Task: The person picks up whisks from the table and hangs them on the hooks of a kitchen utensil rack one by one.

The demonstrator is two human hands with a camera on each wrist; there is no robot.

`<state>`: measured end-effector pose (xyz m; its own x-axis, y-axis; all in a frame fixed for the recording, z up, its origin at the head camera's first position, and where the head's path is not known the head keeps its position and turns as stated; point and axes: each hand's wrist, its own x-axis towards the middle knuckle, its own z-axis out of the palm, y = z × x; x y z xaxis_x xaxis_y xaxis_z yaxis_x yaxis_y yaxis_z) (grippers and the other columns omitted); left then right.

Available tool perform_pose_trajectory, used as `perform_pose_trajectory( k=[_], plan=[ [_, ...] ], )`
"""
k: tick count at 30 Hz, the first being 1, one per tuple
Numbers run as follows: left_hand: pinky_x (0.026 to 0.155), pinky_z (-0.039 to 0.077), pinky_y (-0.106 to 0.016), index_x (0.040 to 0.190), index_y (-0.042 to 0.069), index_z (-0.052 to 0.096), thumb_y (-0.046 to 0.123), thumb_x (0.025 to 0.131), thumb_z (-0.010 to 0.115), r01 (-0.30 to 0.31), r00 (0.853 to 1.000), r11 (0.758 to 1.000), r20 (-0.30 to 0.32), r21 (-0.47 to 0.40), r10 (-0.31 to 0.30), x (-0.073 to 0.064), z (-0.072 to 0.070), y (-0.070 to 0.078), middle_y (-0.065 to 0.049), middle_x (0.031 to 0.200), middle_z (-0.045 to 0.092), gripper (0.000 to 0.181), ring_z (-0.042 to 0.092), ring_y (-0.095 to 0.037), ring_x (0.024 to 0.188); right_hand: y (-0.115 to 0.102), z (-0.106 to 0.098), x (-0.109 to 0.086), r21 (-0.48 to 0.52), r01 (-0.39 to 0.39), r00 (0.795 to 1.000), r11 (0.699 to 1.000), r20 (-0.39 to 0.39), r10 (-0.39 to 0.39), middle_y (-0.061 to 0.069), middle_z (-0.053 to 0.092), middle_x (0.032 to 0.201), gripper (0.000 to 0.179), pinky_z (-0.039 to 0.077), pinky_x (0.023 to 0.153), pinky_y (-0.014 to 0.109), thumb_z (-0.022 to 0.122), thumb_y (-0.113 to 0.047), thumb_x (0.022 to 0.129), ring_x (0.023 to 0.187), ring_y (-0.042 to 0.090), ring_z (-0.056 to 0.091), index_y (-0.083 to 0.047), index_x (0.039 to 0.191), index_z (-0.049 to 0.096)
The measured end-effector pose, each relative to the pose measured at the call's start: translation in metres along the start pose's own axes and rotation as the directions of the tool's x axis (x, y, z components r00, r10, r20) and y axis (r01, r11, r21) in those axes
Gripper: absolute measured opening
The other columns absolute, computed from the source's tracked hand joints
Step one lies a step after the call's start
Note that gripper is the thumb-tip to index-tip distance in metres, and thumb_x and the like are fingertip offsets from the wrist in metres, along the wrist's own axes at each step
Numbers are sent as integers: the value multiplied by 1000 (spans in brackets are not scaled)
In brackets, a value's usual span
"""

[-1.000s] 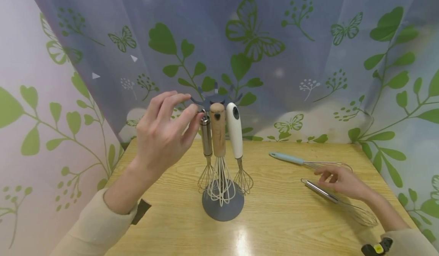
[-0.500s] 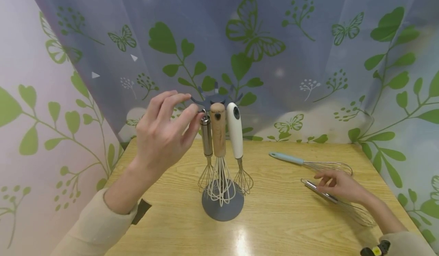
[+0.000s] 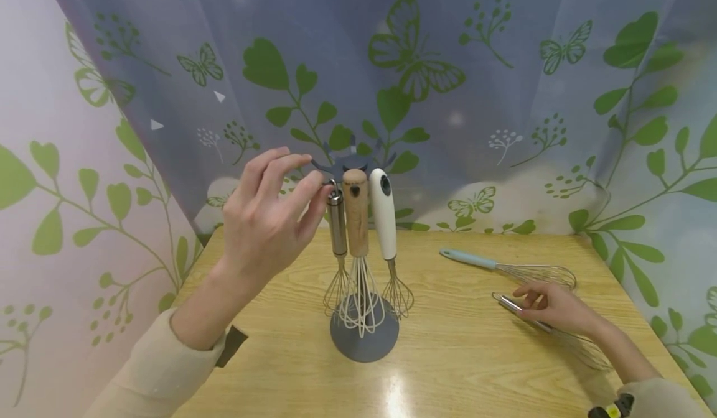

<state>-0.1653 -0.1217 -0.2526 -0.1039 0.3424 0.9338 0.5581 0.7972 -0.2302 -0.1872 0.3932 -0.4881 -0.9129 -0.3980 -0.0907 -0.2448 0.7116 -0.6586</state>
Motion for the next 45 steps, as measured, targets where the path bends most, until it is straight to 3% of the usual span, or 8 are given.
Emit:
perform_pose_trajectory(
  k=[18, 25, 45],
  plan=[
    [83, 64, -45, 92, 8, 71, 18, 100, 67, 5, 1000, 1000, -14, -5, -5, -1, 1, 1, -16, 109, 74, 14, 68, -38, 108, 9, 5, 5, -35, 13, 1000, 999, -23, -14, 6, 72, 97, 44, 55, 60, 22, 83, -22, 90, 74, -1, 66, 2, 125, 70],
    [82, 64, -45, 92, 8, 72, 19, 100, 67, 7, 1000, 1000, -8, -1, -7, -1, 1, 1, -15, 109, 74, 15, 68, -37, 108, 10, 9, 7, -53, -21, 999, 998, -31, 19, 3, 70, 93, 46, 51, 60, 22, 85, -26, 88, 73, -1, 65, -2, 124, 72],
    [79, 64, -45, 92, 7, 72, 18, 98, 69, 11, 1000, 1000, -9, -4, -11, -1, 1, 1, -16, 109, 74, 12, 68, -37, 107, 6, 10, 9, -73, -9, 1000, 997, -5, 9, 2, 69, 94, 44, 47, 60, 22, 83, -22, 90, 71, -1, 59, -2, 127, 71]
  ],
)
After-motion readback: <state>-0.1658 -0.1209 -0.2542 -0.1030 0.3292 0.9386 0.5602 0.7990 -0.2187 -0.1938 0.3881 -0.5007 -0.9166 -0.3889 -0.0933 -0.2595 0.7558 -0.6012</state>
